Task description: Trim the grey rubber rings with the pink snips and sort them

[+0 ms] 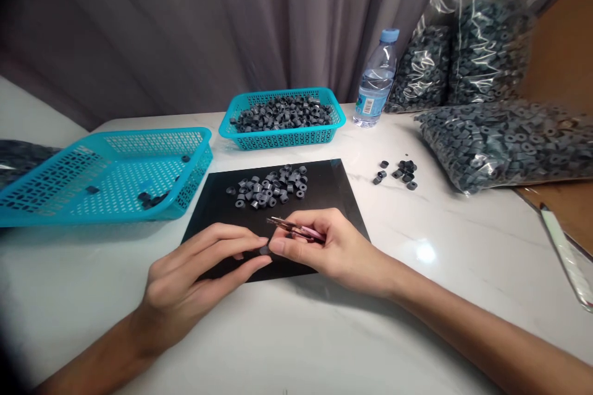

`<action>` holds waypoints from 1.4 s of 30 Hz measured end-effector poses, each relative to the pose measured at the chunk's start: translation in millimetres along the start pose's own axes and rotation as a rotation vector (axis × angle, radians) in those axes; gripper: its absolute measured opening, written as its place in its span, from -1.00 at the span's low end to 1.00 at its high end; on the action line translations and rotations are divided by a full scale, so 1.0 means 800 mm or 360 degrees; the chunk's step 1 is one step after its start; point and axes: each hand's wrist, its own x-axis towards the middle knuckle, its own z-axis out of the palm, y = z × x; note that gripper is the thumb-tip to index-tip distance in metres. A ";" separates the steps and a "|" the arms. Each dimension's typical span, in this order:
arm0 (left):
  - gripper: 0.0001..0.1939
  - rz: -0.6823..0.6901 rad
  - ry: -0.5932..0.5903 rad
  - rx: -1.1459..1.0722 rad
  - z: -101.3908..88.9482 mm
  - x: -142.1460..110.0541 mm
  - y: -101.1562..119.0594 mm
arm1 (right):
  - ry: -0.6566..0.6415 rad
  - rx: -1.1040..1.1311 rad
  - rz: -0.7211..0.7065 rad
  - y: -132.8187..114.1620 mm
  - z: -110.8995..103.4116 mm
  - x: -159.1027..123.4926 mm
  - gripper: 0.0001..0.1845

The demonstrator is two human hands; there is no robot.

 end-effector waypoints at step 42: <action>-0.77 -0.1553 0.0257 -0.1619 0.006 0.014 0.021 | 0.0336 -0.1069 -0.0908 0.018 0.001 -0.001 -0.72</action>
